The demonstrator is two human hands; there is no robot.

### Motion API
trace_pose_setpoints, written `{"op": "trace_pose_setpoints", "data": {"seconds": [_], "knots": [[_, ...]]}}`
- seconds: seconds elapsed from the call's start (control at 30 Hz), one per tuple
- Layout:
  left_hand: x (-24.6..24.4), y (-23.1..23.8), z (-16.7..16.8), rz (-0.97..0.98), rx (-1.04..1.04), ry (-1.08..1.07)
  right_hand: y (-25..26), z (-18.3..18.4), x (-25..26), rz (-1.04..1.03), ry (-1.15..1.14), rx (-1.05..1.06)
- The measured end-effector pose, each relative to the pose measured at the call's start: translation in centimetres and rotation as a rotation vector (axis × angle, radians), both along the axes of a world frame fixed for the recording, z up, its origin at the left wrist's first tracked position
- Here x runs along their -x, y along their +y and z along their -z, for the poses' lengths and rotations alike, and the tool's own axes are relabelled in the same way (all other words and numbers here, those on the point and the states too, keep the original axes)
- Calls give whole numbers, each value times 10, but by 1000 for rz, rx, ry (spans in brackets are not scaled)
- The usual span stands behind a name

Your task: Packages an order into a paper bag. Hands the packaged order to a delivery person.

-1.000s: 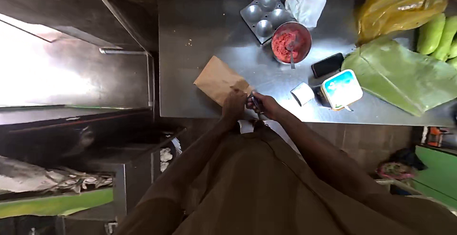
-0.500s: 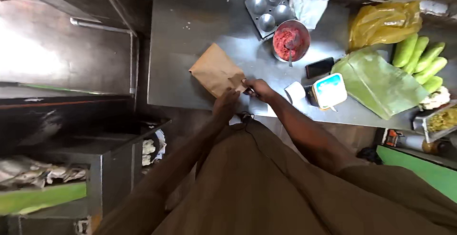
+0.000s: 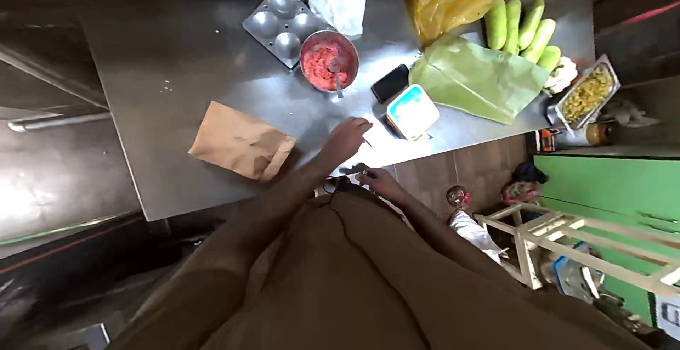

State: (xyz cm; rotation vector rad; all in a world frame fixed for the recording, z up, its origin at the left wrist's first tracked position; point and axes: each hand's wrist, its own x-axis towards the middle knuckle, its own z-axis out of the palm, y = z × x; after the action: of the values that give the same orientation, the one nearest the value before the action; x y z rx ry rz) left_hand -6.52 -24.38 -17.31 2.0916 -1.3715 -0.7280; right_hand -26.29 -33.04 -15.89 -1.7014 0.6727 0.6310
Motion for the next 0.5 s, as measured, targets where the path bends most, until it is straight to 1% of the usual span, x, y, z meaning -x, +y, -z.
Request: {"op": "trace_pose_setpoints", "data": {"seconds": [0.03,0.07,0.1,0.13,0.17,0.23,0.3,0.33,0.37,0.43,0.5], "knots": [[-3,-23,11,79,-22,-18,-2,-29,-2,-21,130,86],[-6,-43,19,135,-60,-38,0,-65,-24,11,493,113],[-8,-58,27,166,-96,-79,-16,-28,19,21,59,141],[-10,-69,32,176,-137,-120,-29,-2,36,84,-91,83],[-10,-76,33,176,-186,-154,-37,6,42,127,-92,50],[-11,-78,27,166,-292,-188,-46,6,43,175,-54,43],[-12,-67,11,99,-348,-117,-49,2,40,203,-96,40],[-13,-56,1,19,-323,-41,-49,1,37,223,-131,30],[-12,-40,-10,-104,-253,70,-47,2,31,231,-158,21],[-4,-3,-25,-399,-86,308,-38,6,12,253,-222,-25],[11,33,-32,-686,73,605,-23,9,-14,258,-312,-136]]}}
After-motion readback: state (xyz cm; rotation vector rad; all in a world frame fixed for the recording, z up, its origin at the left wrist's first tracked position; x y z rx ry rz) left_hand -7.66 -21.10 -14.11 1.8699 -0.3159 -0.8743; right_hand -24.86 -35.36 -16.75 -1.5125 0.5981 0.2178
